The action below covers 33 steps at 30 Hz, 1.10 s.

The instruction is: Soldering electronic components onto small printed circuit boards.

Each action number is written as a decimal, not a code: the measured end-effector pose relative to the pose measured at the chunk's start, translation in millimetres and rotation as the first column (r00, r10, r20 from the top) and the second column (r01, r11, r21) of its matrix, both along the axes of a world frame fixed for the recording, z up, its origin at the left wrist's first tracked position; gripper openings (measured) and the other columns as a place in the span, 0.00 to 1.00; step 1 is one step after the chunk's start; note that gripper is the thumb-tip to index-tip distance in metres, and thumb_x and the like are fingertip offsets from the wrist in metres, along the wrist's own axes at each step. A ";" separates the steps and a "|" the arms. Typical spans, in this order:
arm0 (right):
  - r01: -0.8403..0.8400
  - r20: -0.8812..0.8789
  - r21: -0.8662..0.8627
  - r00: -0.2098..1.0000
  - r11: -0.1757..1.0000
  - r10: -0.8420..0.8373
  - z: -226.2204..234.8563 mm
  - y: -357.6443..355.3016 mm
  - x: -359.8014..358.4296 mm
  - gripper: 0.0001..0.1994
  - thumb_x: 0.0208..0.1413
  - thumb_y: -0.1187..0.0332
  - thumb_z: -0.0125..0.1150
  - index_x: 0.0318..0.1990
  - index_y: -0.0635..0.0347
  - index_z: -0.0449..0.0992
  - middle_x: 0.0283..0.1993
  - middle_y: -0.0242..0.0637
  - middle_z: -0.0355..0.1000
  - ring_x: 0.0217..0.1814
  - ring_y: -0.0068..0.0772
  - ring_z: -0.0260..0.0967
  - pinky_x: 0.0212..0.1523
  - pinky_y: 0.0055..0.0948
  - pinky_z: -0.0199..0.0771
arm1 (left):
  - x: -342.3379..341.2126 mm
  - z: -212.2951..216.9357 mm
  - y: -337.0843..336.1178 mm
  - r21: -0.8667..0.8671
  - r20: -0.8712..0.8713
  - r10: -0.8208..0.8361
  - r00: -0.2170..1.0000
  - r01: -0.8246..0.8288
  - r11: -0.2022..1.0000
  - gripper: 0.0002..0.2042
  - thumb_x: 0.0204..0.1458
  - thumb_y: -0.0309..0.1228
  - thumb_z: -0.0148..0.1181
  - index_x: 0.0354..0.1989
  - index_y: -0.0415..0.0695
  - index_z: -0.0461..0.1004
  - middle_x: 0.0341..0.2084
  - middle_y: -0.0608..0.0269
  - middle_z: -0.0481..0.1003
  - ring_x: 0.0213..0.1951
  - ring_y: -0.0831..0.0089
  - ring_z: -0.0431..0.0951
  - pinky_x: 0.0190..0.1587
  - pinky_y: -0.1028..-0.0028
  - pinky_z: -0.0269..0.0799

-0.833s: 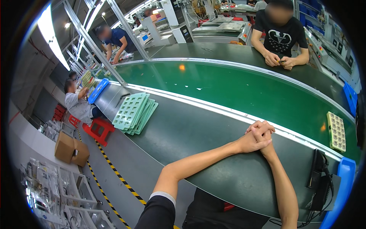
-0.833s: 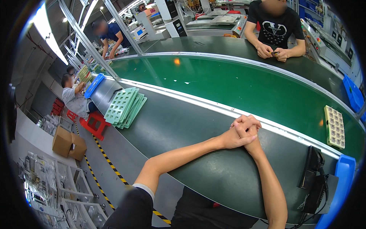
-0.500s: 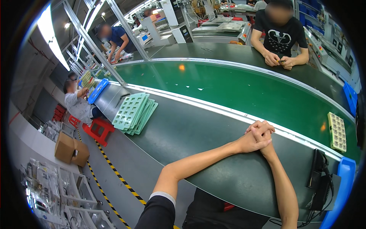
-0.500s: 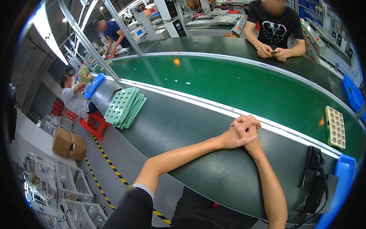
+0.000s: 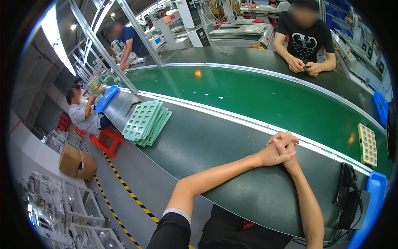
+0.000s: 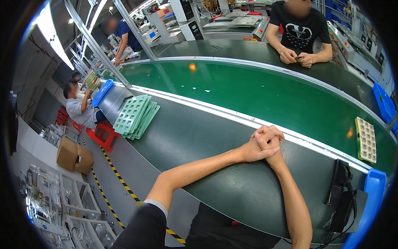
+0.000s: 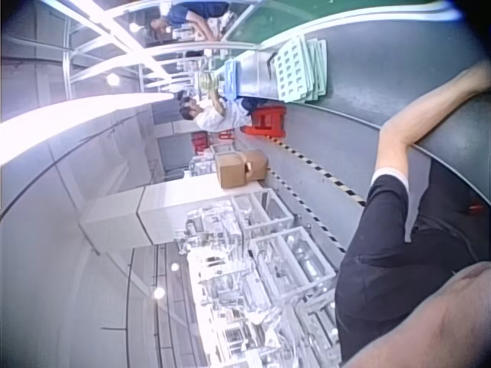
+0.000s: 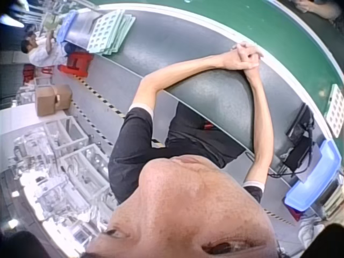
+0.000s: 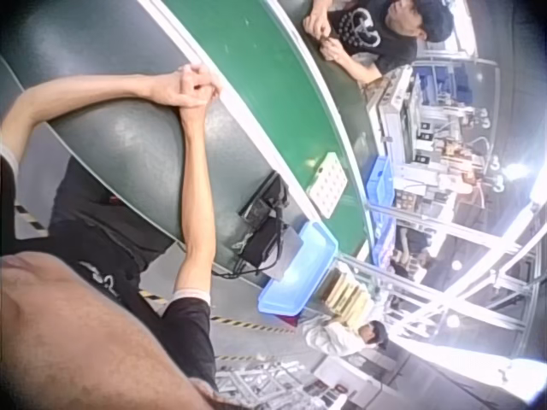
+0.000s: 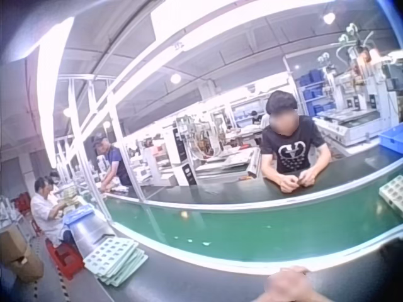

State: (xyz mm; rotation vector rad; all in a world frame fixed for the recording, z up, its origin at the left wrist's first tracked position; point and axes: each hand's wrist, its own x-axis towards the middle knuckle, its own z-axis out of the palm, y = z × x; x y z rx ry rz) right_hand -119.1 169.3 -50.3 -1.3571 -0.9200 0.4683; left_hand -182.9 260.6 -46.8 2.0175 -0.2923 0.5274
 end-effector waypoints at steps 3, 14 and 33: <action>0.000 0.010 0.008 1.000 1.000 0.000 1.2 0.1 -0.7 0.12 0.55 0.61 0.54 0.29 0.62 0.72 0.31 0.35 0.69 0.35 0.27 0.66 0.37 0.29 0.67 | -0.1 0.3 0.4 0.012 0.001 0.004 1.000 -0.004 1.000 0.21 0.53 0.44 0.57 0.50 0.43 0.72 0.43 0.54 0.74 0.48 0.59 0.71 0.53 0.60 0.64; 0.003 0.065 0.003 0.998 1.000 -0.003 -3.6 0.3 2.9 0.14 0.57 0.59 0.53 0.30 0.63 0.70 0.31 0.38 0.69 0.35 0.30 0.69 0.39 0.30 0.71 | -1.4 5.4 -0.8 0.000 -0.009 -0.007 1.000 0.007 1.000 0.22 0.53 0.44 0.57 0.51 0.42 0.72 0.43 0.52 0.73 0.48 0.58 0.70 0.52 0.59 0.65; 0.004 0.067 0.023 0.998 1.000 -0.005 1.9 -0.3 0.3 0.13 0.55 0.60 0.55 0.29 0.62 0.72 0.31 0.35 0.70 0.36 0.27 0.66 0.37 0.29 0.68 | -2.6 8.0 0.3 -0.011 -0.009 -0.053 0.999 0.053 0.999 0.18 0.53 0.37 0.55 0.51 0.45 0.67 0.40 0.55 0.68 0.44 0.61 0.69 0.47 0.63 0.68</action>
